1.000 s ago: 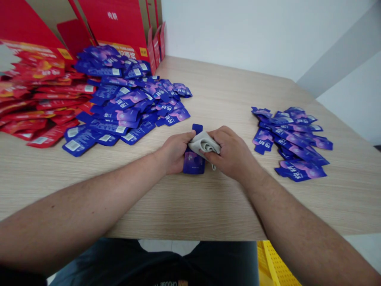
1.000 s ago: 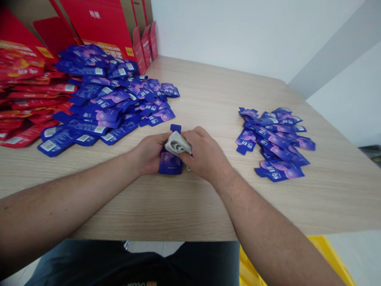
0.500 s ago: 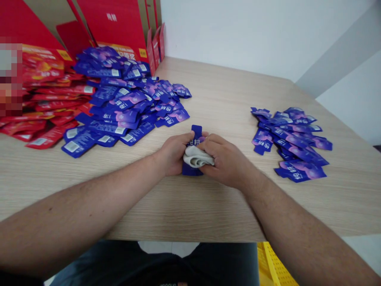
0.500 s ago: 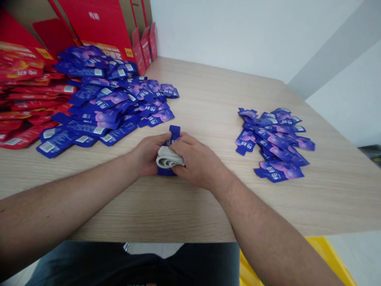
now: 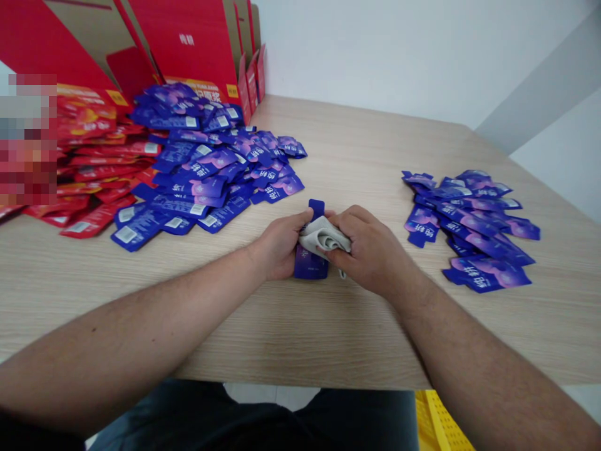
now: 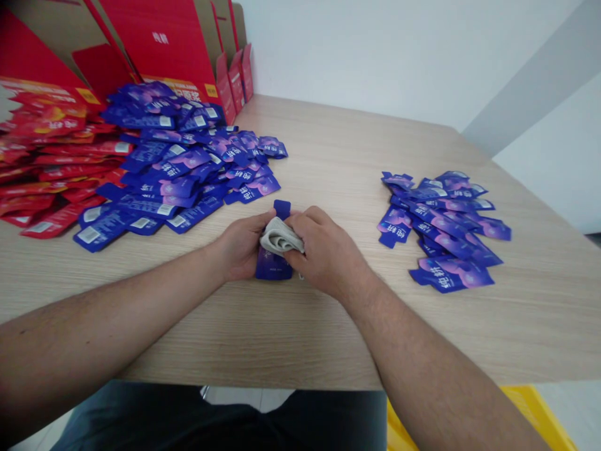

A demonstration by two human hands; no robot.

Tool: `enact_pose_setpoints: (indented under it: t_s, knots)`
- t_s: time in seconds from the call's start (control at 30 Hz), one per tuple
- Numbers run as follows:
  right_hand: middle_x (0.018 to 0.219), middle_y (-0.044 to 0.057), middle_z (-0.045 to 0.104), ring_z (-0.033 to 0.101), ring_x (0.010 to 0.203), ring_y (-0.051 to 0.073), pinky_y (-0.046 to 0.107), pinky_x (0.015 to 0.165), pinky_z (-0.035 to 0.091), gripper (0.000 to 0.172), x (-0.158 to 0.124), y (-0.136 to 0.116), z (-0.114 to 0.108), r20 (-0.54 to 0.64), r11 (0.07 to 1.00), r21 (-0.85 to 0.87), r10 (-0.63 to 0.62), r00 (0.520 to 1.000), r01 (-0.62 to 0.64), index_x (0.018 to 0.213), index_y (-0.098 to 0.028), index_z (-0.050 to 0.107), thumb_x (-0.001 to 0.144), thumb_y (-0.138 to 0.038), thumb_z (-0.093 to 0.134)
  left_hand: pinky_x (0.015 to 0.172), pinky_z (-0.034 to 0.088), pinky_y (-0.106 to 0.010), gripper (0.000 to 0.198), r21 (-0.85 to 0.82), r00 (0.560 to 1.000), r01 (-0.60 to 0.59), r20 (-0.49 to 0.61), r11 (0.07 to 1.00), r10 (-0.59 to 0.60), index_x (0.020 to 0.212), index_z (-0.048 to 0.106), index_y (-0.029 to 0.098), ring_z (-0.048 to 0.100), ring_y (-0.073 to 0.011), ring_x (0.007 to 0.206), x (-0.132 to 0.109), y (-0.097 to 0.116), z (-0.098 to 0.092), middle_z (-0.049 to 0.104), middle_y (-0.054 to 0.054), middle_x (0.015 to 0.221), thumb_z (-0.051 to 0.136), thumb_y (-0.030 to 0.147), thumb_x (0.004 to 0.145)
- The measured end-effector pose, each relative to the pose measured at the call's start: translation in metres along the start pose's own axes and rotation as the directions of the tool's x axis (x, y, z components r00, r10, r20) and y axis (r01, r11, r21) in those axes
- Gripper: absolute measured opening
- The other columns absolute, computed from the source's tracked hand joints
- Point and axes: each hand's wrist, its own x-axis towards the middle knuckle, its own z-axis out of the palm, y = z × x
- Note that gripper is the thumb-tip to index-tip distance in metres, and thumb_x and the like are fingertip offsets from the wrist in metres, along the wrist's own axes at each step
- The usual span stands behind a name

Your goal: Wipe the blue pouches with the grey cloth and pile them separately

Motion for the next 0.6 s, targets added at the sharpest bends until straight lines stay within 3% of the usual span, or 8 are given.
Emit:
enact_pose_setpoints:
  t_s: [0.17,0.37,0.53,0.6]
  knots:
    - [0.102,0.009,0.066,0.062,0.101,0.026,0.038,0.089,0.051,0.021,-0.0001,-0.0043,-0.0020,0.153,0.992,0.095,-0.097,0.983,0.083,0.098,-0.020,0.064,0.078,-0.014,0.067,0.061,0.056,-0.029,0.035,0.021,1.000,0.017,-0.009,1.000,-0.017,0.106,0.073,0.013,0.069,-0.0187,0.064,-0.0042,0.0010,0.0022,0.075,-0.008,0.078,0.043,0.032,0.103]
    - [0.097,0.009,0.065,0.061,0.098,0.027,0.039,0.087,0.050,0.020,0.0014,-0.0019,-0.0023,-0.009,0.999,-0.007,0.047,0.999,-0.047,0.103,-0.019,0.064,0.083,-0.022,0.068,0.056,0.054,-0.028,0.030,0.067,0.997,-0.069,-0.028,0.995,0.071,0.090,0.072,0.010,0.066,-0.0177,0.058,0.0011,-0.0028,0.0005,0.071,-0.008,0.068,0.048,0.026,0.099]
    - [0.100,0.007,0.067,0.061,0.099,0.024,0.036,0.088,0.050,0.022,-0.0008,-0.0070,-0.0014,0.196,0.981,0.138,-0.159,0.968,0.133,0.098,-0.020,0.064,0.077,-0.013,0.067,0.062,0.057,-0.032,0.031,0.103,0.999,-0.032,-0.039,0.994,0.036,0.109,0.073,0.011,0.071,-0.0209,0.066,-0.0044,0.0005,0.0002,0.076,-0.010,0.079,0.049,0.026,0.097]
    - [0.098,0.007,0.067,0.061,0.099,0.024,0.036,0.088,0.050,0.023,-0.0011,-0.0072,-0.0021,0.227,0.975,0.159,-0.191,0.955,0.157,0.098,-0.020,0.064,0.077,-0.012,0.067,0.064,0.058,-0.033,0.031,0.106,0.999,-0.026,-0.038,0.994,0.030,0.111,0.073,0.012,0.072,-0.0215,0.068,-0.0060,0.0016,0.0000,0.076,-0.010,0.082,0.050,0.025,0.096]
